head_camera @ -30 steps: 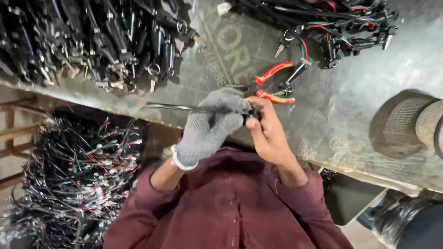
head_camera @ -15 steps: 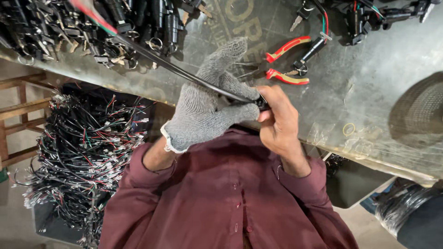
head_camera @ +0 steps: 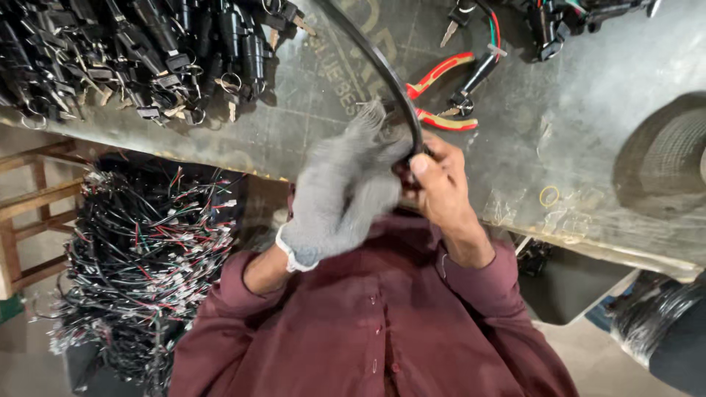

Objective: The person, wearing a glove on one hand, works at a factory bench processing black cable harnesses. They use red-handled pliers to cut and strip the cable, pull insulation off the wire ends, and fit terminal connectors onto the prepared wires, handling one harness at a time.

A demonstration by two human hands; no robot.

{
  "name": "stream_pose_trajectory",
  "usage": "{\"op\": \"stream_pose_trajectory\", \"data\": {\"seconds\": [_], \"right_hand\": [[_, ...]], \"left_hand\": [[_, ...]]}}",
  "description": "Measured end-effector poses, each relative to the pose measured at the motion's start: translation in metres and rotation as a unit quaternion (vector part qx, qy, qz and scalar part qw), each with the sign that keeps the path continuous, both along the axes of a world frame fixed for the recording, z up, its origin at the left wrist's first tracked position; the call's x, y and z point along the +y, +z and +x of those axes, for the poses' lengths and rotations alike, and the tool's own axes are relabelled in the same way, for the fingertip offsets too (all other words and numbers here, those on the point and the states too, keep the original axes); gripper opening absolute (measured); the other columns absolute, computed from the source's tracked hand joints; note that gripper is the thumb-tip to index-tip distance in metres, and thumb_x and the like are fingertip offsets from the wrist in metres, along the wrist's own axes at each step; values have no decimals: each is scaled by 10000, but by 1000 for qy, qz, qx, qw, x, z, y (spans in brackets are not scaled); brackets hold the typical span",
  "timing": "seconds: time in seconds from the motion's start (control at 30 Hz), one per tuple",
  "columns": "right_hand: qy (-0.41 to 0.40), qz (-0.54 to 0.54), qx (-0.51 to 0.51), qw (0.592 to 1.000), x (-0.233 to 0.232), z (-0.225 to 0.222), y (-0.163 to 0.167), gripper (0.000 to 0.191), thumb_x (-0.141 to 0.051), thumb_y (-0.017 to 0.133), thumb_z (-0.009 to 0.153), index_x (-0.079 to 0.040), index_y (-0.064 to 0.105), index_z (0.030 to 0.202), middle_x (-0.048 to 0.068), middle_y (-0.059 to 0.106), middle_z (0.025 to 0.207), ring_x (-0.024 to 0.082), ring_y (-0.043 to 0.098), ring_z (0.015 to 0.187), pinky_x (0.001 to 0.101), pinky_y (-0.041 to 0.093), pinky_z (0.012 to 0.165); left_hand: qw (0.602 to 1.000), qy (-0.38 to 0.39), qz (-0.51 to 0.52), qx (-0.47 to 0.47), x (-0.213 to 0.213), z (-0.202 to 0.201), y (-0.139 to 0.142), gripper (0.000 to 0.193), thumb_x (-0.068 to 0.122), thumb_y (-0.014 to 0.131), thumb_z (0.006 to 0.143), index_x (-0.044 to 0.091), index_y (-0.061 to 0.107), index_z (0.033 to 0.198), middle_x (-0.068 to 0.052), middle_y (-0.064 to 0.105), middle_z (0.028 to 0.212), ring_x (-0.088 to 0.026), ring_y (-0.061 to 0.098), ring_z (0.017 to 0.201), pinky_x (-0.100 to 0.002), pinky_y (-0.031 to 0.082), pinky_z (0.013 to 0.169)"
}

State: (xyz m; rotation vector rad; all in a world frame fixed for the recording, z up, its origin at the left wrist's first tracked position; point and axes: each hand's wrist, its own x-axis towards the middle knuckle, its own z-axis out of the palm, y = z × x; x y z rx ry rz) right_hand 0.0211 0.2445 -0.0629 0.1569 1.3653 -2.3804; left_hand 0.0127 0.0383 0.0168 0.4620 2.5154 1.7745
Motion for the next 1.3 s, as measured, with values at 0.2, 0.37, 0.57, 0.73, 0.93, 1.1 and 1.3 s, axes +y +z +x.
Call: {"op": "stream_pose_trajectory", "data": {"seconds": [0.2, 0.37, 0.57, 0.73, 0.93, 1.1, 1.3], "right_hand": [[91, 170, 110, 975, 3, 10, 3, 359, -301, 582, 997, 21, 682, 1119, -22, 605, 827, 75, 509, 714, 265, 435, 636], [87, 317, 218, 919, 1, -12, 3, 356, -262, 553, 1040, 16, 659, 1234, -5, 595, 830, 109, 497, 715, 270, 469, 688], [301, -51, 95, 947, 18, 1, 5, 723, -277, 585, 954, -20, 295, 1564, 37, 586, 1348, 92, 558, 877, 281, 501, 754], [183, -45, 83, 979, 4, 16, -39, 640, -264, 598, 1044, 3, 377, 1582, 23, 600, 1258, 77, 538, 1015, 253, 464, 884], [-72, 200, 116, 970, -28, -2, -63, 265, -183, 531, 1139, -4, 481, 1328, -7, 443, 1038, 68, 384, 839, 220, 370, 776], [-7, 338, 328, 882, -21, -40, 8, 557, -413, 580, 1052, -48, 411, 1438, 122, 426, 1397, 236, 424, 1299, 391, 366, 1157], [126, 698, 467, 529, 23, -85, 35, 730, -546, 791, 875, -142, 595, 1451, 140, 512, 1504, 372, 433, 1443, 531, 336, 1139]], "left_hand": [[988, -139, -60, -19, -6, -21, -7, 355, 302, 744, 927, 56, 687, 1177, -146, 700, 1218, -346, 631, 1193, -438, 463, 1051], [988, -146, 35, 34, -7, -35, -5, 305, 166, 720, 970, 8, 674, 1226, -160, 691, 1262, -347, 620, 1259, -437, 472, 1097], [957, -238, 168, -19, -12, -34, 5, 265, 176, 779, 828, 51, 730, 1057, -93, 729, 1103, -300, 621, 1202, -489, 390, 1148], [980, -127, 138, -60, -2, -22, -2, 117, 108, 669, 996, 66, 687, 1104, -65, 708, 1149, -255, 612, 1227, -378, 457, 1109], [983, -19, 146, -108, 7, -30, -33, 240, 112, 620, 1057, 45, 665, 1283, -88, 675, 1290, -197, 632, 1192, -323, 526, 1033], [962, -14, 210, -174, 0, -33, -47, 405, 108, 557, 1105, 40, 513, 1502, -66, 659, 1273, -151, 611, 1115, -305, 519, 1000], [981, 67, 160, -88, -9, -27, -46, 284, 88, 519, 1130, 16, 543, 1403, -41, 622, 1139, -107, 603, 933, -284, 529, 878]]}}
